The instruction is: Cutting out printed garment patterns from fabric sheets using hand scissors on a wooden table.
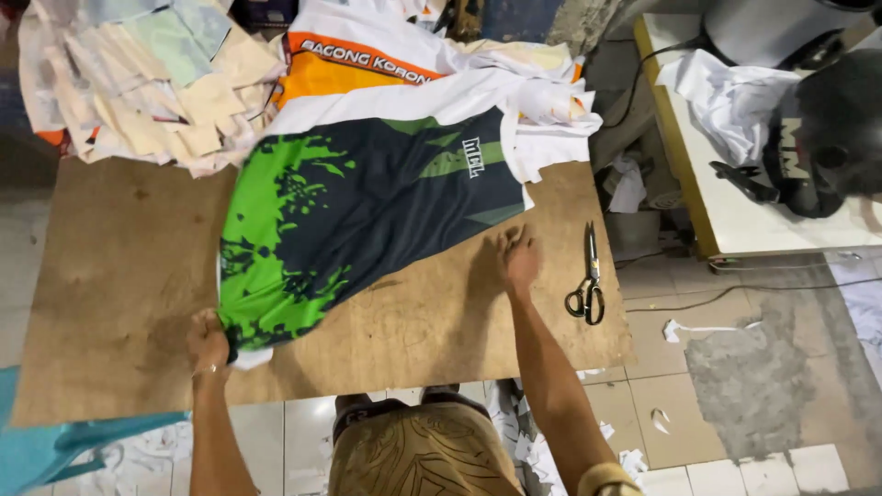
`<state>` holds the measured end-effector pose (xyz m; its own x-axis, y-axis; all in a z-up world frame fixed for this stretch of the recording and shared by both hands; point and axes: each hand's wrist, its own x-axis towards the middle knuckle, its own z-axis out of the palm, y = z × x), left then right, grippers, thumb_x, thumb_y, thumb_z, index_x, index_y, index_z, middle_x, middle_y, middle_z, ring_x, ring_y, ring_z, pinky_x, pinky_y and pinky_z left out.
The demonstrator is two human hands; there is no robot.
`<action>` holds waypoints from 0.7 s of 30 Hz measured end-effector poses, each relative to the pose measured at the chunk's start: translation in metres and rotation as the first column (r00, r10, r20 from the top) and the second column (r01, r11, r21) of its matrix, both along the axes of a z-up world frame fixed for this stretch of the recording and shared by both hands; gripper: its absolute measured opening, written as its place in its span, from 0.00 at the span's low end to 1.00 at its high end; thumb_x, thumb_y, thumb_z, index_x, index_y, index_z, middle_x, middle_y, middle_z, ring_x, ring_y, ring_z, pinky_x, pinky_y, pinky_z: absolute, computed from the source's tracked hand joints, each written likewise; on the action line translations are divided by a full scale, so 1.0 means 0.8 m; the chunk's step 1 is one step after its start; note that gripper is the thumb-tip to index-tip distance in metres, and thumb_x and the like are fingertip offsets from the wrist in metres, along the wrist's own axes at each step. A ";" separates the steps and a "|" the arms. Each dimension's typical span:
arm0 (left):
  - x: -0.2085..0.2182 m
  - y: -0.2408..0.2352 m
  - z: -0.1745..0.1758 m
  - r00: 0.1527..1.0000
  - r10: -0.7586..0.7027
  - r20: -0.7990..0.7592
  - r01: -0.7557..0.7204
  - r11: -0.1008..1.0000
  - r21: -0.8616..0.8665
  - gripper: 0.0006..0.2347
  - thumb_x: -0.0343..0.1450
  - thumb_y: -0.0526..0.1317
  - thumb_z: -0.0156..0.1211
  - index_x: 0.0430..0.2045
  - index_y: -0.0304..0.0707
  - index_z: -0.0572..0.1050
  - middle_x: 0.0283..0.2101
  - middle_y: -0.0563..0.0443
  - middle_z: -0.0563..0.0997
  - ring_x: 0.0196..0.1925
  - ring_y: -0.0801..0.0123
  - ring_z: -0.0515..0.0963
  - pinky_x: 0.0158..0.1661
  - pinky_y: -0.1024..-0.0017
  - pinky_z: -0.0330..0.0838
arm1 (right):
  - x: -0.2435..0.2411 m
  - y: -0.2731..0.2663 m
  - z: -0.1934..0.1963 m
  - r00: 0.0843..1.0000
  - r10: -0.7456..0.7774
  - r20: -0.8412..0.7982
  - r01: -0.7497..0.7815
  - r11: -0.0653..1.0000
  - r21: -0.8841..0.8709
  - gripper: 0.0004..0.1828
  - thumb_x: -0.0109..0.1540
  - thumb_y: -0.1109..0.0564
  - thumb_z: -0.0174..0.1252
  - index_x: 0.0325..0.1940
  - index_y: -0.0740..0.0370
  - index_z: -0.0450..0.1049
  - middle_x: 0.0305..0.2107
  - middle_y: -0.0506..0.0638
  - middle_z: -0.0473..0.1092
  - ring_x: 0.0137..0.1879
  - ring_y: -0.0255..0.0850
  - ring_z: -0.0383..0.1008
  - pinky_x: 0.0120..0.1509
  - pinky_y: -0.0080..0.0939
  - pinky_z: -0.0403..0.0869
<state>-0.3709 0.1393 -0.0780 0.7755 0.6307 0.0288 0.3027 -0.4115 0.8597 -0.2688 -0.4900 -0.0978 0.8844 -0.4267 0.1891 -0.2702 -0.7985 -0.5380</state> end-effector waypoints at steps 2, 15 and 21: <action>-0.068 0.002 0.035 0.975 -0.082 -0.204 0.116 0.980 0.163 0.15 0.79 0.47 0.45 0.47 0.42 0.80 0.47 0.36 0.82 0.51 0.45 0.78 0.50 0.53 0.66 | 0.024 -0.006 0.020 0.994 -0.085 -0.063 0.090 0.993 0.076 0.26 0.64 0.34 0.56 0.52 0.53 0.60 0.34 0.59 0.67 0.36 0.59 0.71 0.36 0.58 0.68; -0.182 0.069 0.215 0.832 -0.183 -0.523 0.075 0.973 -0.220 0.20 0.74 0.48 0.60 0.52 0.29 0.81 0.48 0.35 0.82 0.50 0.52 0.76 0.51 0.60 0.64 | -0.066 -0.048 0.089 0.930 -0.036 0.366 -0.260 0.639 0.724 0.07 0.63 0.54 0.62 0.44 0.55 0.74 0.45 0.52 0.75 0.53 0.45 0.77 0.60 0.46 0.75; -0.188 0.251 0.033 0.581 0.754 -0.307 -0.574 0.647 0.502 0.25 0.77 0.61 0.42 0.37 0.38 0.79 0.42 0.42 0.79 0.48 0.54 0.75 0.50 0.53 0.65 | -0.250 -0.012 0.240 0.872 -0.362 0.330 -0.302 0.134 0.944 0.24 0.58 0.46 0.66 0.56 0.39 0.65 0.48 0.46 0.63 0.49 0.37 0.67 0.47 0.38 0.71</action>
